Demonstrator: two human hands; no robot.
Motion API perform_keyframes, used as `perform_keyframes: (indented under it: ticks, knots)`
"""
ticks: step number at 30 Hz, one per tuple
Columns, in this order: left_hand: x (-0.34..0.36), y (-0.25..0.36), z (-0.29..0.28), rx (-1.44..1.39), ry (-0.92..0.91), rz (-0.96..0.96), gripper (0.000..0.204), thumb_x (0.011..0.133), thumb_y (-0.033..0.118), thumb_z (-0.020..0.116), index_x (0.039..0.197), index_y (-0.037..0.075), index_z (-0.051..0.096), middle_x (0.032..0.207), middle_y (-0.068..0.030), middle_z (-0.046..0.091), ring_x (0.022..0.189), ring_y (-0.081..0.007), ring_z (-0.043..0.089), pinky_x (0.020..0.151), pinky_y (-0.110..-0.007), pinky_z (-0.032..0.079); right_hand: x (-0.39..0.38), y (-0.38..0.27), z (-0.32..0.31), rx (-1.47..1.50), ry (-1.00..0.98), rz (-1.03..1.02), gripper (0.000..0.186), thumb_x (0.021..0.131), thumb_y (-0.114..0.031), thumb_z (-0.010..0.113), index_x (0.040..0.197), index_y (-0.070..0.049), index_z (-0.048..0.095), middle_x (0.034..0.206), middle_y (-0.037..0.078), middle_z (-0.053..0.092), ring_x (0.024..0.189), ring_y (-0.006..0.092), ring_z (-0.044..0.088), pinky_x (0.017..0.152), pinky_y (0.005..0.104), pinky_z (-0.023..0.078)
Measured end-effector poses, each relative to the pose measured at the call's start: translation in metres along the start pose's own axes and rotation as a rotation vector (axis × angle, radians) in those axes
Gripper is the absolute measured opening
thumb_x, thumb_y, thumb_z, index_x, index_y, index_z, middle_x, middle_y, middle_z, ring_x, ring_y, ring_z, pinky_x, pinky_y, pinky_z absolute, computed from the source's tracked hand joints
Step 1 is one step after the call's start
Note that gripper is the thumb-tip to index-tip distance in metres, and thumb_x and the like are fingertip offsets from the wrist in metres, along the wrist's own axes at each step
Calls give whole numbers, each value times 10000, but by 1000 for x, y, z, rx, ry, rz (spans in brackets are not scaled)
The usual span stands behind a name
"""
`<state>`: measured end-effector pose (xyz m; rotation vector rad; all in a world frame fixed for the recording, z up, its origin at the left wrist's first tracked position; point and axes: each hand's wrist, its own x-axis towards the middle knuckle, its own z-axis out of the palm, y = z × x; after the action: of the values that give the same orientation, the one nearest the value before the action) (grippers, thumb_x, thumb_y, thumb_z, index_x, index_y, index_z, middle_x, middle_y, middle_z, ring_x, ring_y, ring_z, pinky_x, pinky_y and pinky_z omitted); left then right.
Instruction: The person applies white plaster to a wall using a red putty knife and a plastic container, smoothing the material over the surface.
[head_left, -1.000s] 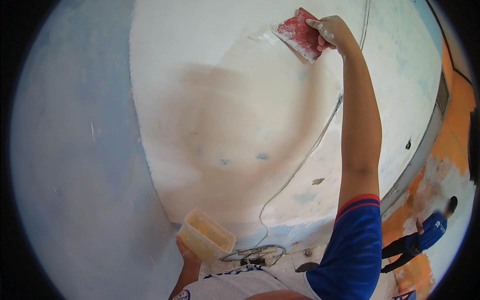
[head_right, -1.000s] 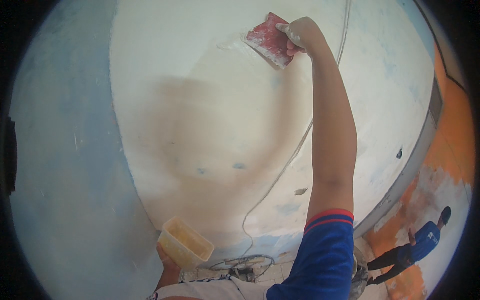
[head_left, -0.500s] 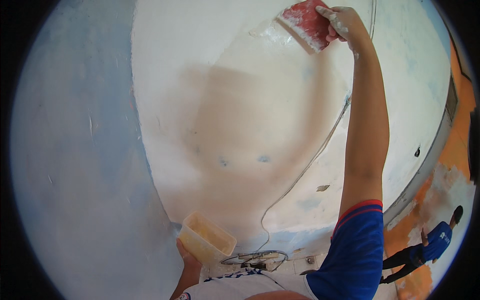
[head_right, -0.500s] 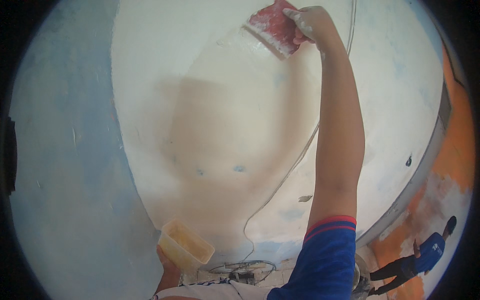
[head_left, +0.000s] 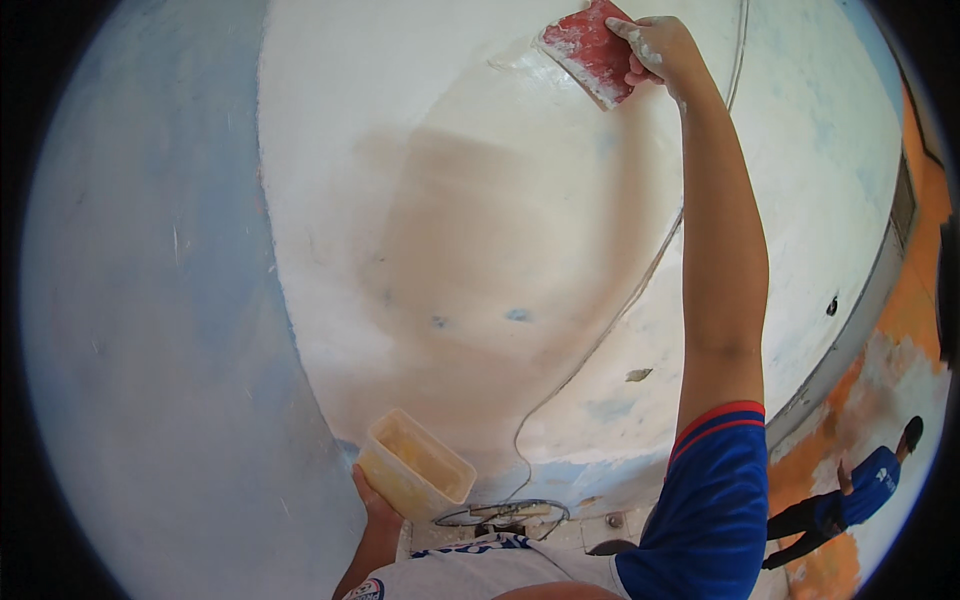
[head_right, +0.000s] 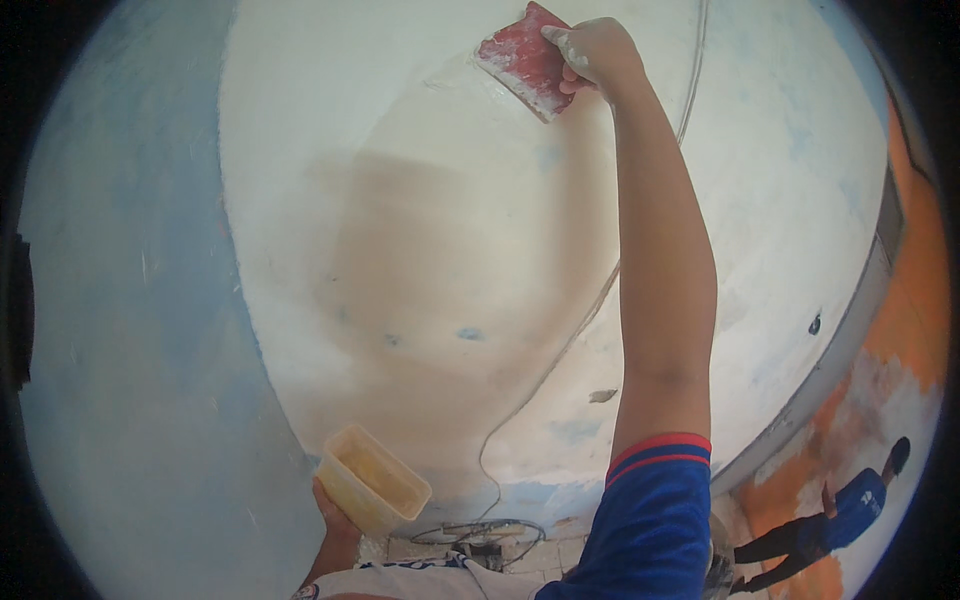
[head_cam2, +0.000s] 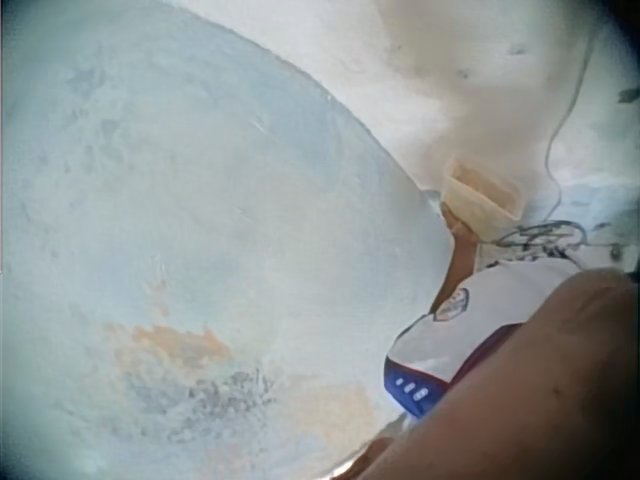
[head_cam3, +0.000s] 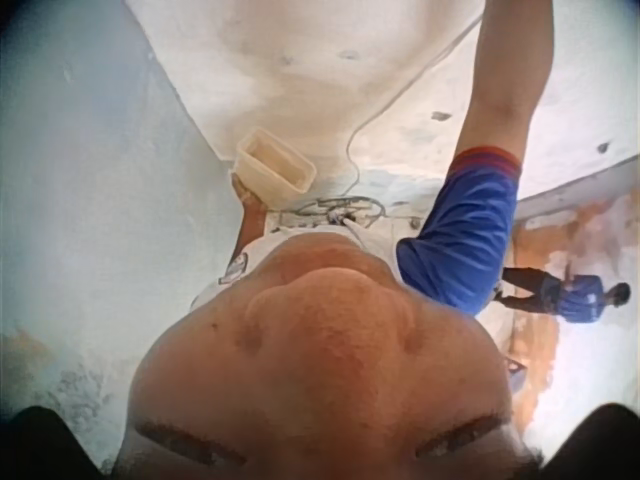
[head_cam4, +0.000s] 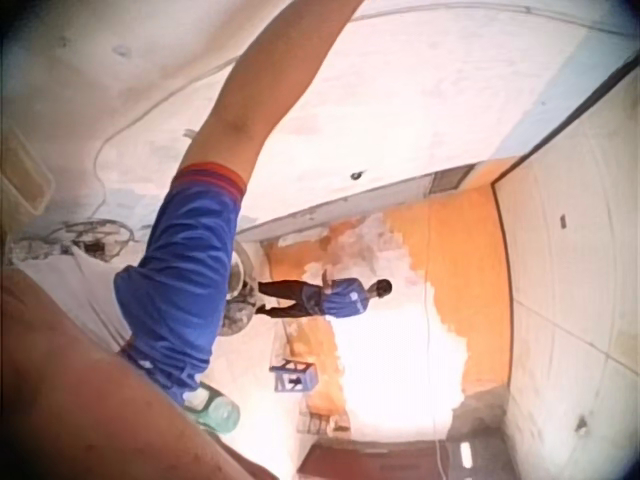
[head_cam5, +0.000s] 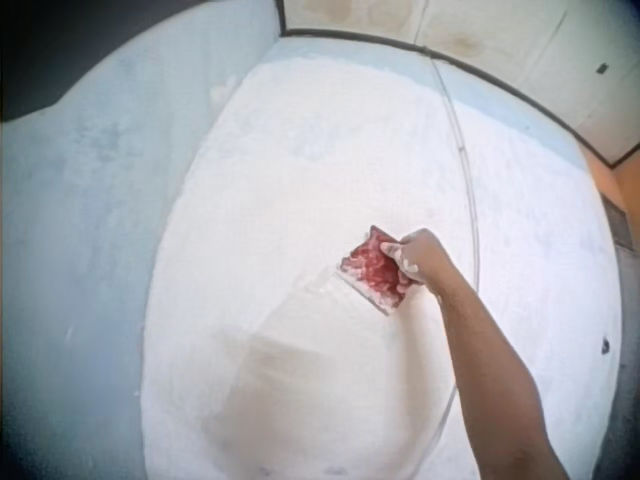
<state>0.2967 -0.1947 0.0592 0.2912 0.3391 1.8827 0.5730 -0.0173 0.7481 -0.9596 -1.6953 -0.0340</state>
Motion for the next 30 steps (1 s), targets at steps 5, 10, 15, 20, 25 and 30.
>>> perform_keyframes:
  ticks: [5, 10, 15, 20, 25, 30]
  knots:
    - [2, -7, 2, 24, 21, -41, 810, 1000, 750, 290, 1529, 159, 454, 1478, -113, 551, 1348, -337, 539, 1120, -534, 457, -5, 10, -19, -54, 44, 7, 446, 966, -369, 720, 776, 31, 669, 600, 92, 624, 557, 223, 694, 496, 301, 523]
    - [6, -10, 4, -28, -56, -148, 808, 991, 756, 326, 1525, 164, 458, 1477, -108, 555, 1340, -336, 549, 1110, -537, 469, -12, -3, -3, -25, 13, 42, 421, 964, -365, 725, 835, 35, 694, 618, 80, 626, 566, 205, 688, 461, 290, 469]
    - [10, -9, -5, -63, -22, -252, 775, 999, 744, 346, 1482, 158, 502, 1434, -93, 585, 1321, -305, 558, 1109, -483, 472, -6, 26, -15, 53, 84, 40, 398, 961, -378, 730, 891, 13, 704, 624, 46, 613, 557, 160, 655, 465, 266, 415]
    - [7, 18, -9, 39, -7, -227, 770, 1010, 737, 327, 1486, 156, 497, 1444, -98, 576, 1326, -308, 554, 1119, -476, 463, -25, 0, -4, -77, 28, 70, 399, 960, -430, 714, 847, -48, 694, 613, 22, 590, 569, 158, 658, 507, 263, 399]
    - [3, 45, -5, 79, 20, -195, 780, 1014, 735, 302, 1502, 154, 479, 1464, -100, 559, 1332, -312, 548, 1124, -479, 459, 6, 20, 3, -38, 217, -19, 405, 995, -329, 694, 849, 45, 740, 609, 159, 670, 489, 226, 634, 532, 384, 504]
    - [9, 61, -31, 11, 9, -165, 782, 1010, 736, 299, 1512, 162, 468, 1476, -98, 549, 1337, -315, 544, 1122, -489, 461, -16, 11, -9, 52, 149, 75, 417, 943, -442, 738, 842, -41, 691, 610, 28, 598, 542, 152, 634, 490, 264, 397]
